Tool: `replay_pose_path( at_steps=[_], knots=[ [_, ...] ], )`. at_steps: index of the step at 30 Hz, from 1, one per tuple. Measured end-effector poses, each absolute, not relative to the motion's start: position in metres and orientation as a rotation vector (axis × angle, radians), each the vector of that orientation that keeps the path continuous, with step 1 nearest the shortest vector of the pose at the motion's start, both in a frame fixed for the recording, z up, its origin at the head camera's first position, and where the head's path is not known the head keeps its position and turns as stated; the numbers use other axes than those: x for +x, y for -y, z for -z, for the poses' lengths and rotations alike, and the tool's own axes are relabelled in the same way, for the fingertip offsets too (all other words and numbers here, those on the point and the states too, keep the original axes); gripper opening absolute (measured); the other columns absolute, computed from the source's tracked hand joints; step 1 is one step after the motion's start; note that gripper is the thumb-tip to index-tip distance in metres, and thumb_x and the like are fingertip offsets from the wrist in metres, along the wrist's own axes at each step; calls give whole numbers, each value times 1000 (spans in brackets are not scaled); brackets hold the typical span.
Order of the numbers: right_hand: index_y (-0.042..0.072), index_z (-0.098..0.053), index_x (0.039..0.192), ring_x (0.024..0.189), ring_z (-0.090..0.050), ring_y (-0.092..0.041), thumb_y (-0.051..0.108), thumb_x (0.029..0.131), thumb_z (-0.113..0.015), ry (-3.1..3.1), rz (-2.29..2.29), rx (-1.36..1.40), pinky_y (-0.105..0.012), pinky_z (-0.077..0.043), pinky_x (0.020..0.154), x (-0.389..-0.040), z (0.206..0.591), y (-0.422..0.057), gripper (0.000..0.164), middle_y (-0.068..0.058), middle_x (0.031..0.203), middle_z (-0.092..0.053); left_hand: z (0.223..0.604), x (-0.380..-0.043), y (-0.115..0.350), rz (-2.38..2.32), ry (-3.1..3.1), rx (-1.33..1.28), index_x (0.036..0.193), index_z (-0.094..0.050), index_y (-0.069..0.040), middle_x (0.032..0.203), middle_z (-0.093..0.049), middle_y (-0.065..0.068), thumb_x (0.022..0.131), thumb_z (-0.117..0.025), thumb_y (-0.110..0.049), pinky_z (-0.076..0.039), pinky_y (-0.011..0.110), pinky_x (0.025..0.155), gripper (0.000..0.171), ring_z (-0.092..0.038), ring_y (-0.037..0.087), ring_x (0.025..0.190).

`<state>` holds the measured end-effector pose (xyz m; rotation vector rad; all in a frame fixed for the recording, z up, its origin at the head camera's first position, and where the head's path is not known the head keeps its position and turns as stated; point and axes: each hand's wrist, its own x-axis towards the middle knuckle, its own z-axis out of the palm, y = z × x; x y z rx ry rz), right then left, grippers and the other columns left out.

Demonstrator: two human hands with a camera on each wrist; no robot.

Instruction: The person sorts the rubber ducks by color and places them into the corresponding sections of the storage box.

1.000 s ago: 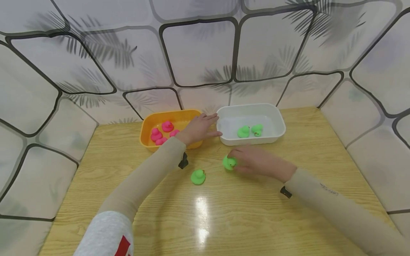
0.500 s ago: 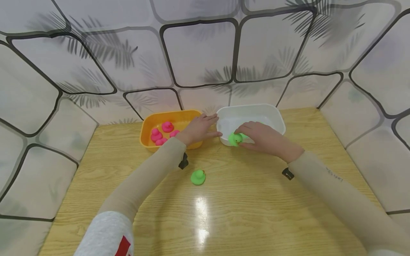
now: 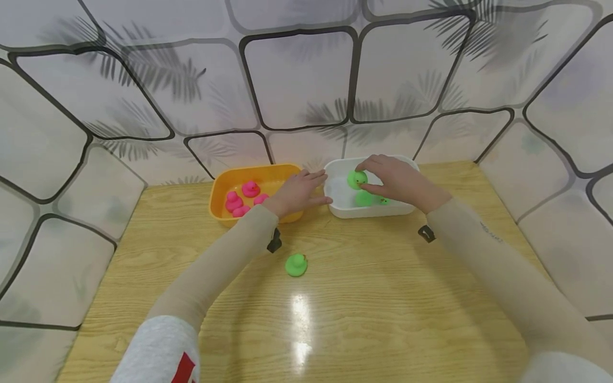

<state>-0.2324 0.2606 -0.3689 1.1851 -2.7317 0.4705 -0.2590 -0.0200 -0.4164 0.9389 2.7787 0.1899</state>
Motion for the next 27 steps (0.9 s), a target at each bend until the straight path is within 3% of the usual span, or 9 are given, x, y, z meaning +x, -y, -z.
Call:
replay_pose_path(
  at_steps=[13, 27],
  knots=[
    [-2, -62, 133, 116, -62, -40, 14, 99, -73, 2965, -458, 1067, -56, -51, 97, -269, 376, -249, 40, -21, 129, -64, 420, -262, 21, -187, -2788, 955, 163, -35, -13, 170, -30, 4, 102, -50, -66, -33, 50, 121, 83, -35, 32, 150],
    [-2, -64, 132, 119, -62, -40, 14, 99, -72, 2952, -427, 1094, -57, -50, 101, -256, 391, -255, 37, -21, 128, -65, 418, -260, 22, -198, -2776, 949, 164, -34, -12, 171, -28, 5, 102, -49, -66, -28, 51, 124, 83, -31, 33, 153]
  ],
)
